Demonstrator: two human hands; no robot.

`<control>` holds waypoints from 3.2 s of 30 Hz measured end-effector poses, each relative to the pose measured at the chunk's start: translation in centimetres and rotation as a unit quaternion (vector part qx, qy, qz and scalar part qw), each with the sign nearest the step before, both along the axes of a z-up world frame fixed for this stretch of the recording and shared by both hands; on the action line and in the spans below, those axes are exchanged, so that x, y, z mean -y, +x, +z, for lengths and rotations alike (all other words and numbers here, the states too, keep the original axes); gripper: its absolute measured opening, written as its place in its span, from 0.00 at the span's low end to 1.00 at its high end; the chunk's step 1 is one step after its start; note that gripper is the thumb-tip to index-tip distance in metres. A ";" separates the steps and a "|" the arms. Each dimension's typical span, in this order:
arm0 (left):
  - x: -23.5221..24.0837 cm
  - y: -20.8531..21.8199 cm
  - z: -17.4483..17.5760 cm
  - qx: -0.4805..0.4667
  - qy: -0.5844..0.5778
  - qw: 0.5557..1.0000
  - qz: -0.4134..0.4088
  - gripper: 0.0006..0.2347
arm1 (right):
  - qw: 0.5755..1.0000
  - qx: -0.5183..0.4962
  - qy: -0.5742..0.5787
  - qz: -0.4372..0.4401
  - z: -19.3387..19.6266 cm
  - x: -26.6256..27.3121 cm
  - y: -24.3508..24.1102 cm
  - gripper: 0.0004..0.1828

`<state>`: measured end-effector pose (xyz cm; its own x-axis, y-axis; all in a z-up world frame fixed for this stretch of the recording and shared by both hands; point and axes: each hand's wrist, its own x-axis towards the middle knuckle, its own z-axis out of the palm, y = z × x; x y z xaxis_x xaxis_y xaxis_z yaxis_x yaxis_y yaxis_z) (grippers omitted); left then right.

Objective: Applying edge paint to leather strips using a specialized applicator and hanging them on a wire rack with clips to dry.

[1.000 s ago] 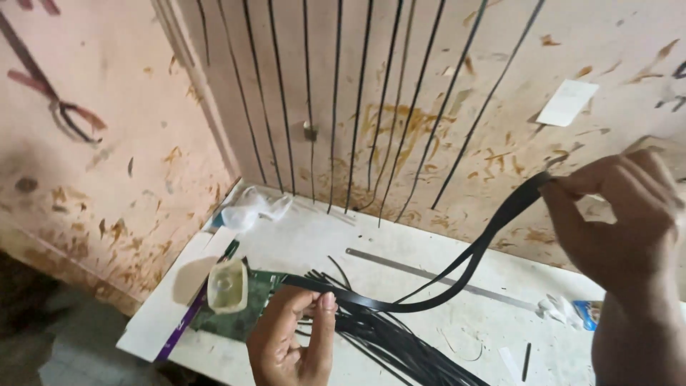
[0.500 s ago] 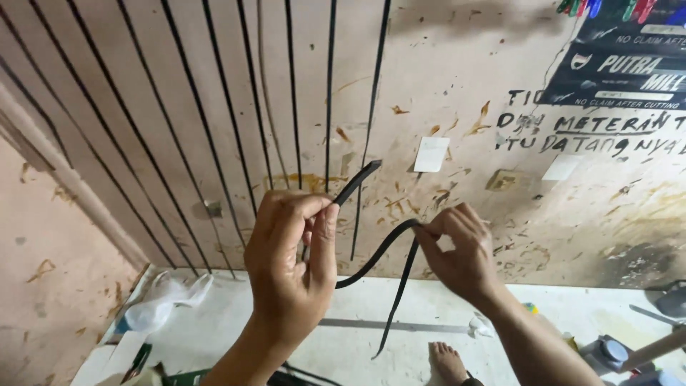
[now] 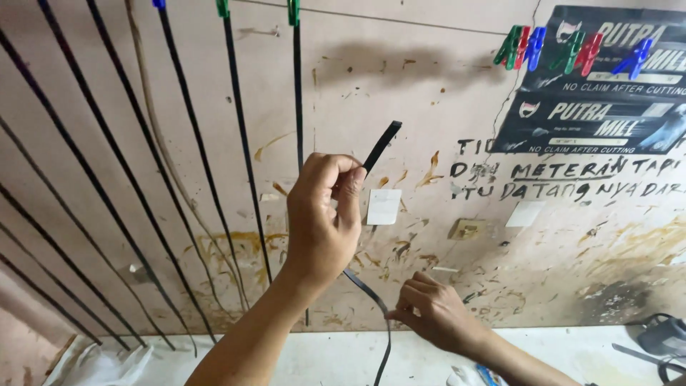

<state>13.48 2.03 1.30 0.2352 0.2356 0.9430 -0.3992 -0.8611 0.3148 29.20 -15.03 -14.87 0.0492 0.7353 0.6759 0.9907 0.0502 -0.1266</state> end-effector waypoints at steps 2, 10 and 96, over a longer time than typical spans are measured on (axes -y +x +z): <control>-0.2 2.7 0.1 0.003 -0.015 0.999 -0.041 0.03 | 0.996 -0.013 -0.092 0.008 2.8 1.4 3.3 0.17; -0.9 11.6 -0.1 -0.010 -0.032 0.996 -0.084 0.04 | 0.877 0.339 0.266 -0.213 20.9 1.4 20.9 0.18; -12.0 16.1 2.6 -0.108 -0.111 0.988 -0.024 0.10 | 0.980 -0.147 0.034 0.133 34.5 -16.9 10.9 0.10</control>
<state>29.60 13.99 3.89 0.4408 0.4149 0.7959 -0.3410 -0.7429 0.5761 40.10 1.90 19.62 0.0630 0.7020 0.7093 0.8626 0.3192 -0.3926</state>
